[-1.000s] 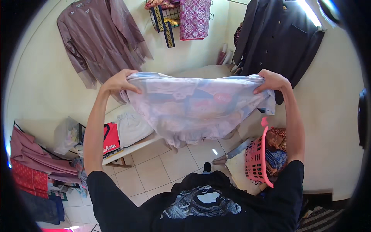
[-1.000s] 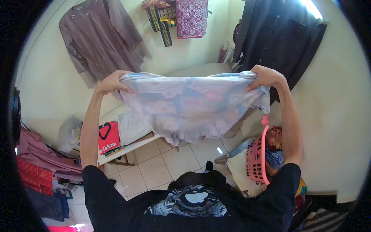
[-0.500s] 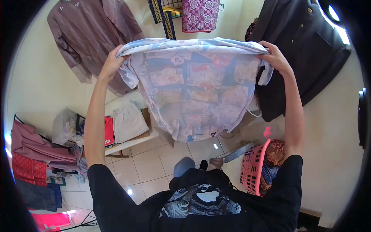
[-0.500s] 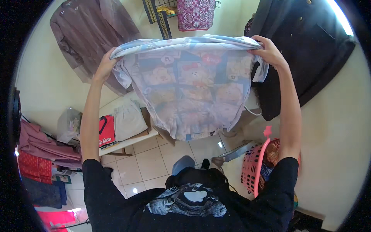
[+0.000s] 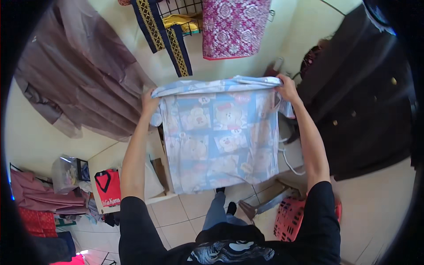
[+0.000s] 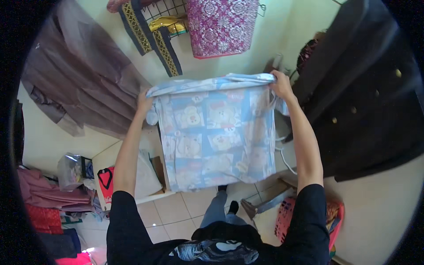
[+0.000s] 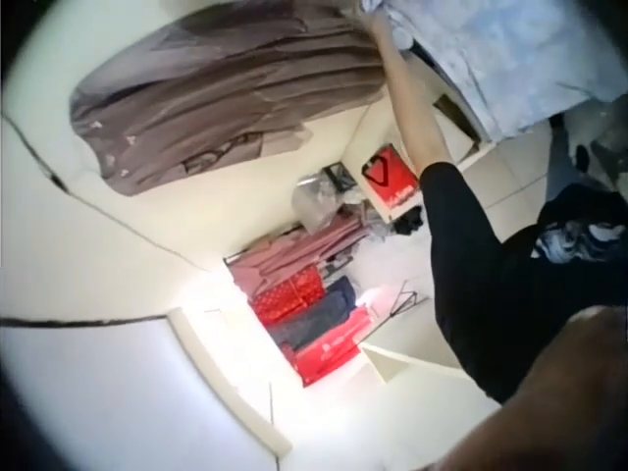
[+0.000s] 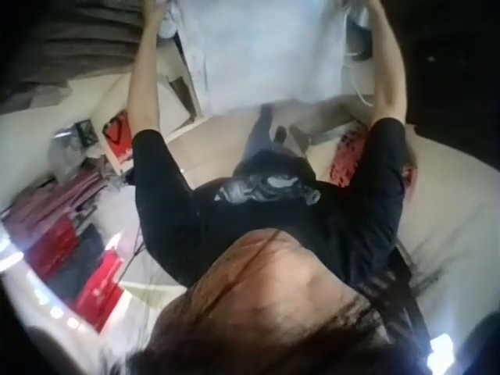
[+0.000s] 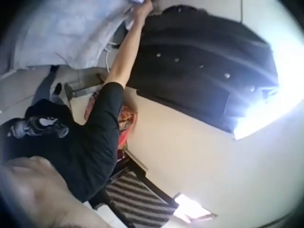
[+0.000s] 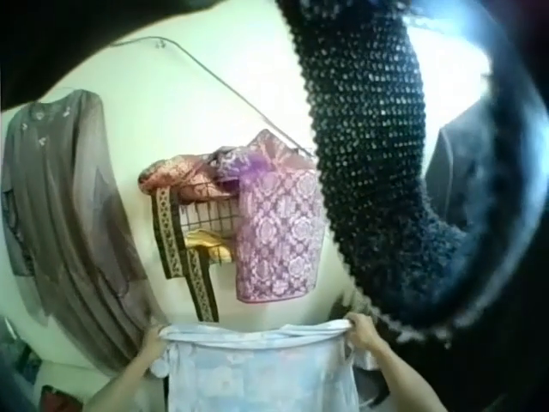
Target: The recorder is ironing a small light blue fabric on a table.
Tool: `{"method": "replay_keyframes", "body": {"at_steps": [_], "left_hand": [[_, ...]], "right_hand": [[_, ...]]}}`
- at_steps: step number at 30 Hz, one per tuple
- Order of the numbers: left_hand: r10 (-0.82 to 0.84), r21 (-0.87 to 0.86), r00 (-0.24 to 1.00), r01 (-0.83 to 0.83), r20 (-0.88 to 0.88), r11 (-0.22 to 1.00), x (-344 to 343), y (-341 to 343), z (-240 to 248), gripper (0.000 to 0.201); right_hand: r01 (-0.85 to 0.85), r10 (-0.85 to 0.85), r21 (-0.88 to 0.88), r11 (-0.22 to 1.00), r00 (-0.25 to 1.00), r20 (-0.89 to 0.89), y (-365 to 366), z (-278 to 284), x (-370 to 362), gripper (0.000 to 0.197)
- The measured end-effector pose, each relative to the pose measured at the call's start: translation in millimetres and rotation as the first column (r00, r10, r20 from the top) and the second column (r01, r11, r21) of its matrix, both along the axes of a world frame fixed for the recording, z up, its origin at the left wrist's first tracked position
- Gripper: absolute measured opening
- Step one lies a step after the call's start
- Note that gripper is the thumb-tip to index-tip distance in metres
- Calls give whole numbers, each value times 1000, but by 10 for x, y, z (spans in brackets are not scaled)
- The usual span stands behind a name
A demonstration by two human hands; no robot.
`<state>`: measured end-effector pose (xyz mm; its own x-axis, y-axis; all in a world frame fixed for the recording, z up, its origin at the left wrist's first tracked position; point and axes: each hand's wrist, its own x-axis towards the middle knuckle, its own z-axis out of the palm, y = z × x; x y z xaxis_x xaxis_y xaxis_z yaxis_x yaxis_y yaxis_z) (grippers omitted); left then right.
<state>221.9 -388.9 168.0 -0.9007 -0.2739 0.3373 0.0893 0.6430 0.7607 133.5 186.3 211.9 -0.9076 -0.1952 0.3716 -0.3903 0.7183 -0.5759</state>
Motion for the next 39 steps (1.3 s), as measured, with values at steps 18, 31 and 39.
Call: {"method": "replay_keyframes", "body": {"at_steps": [18, 31, 39], "left_hand": [[-25, -680, 973, -142, -230, 719, -392, 423, -711, 35], [-94, -852, 982, -90, -161, 516, -392, 456, -1168, 44], [-40, -562, 999, 33, -1, 827, 237, 839, -1058, 34]], "right_hand": [[175, -201, 159, 972, 966, 165, -340, -1061, -990, 35], [355, -277, 560, 749, 935, -223, -341, -1196, -836, 48], [190, -170, 466, 864, 982, -84, -380, -1152, 151, 38]]}}
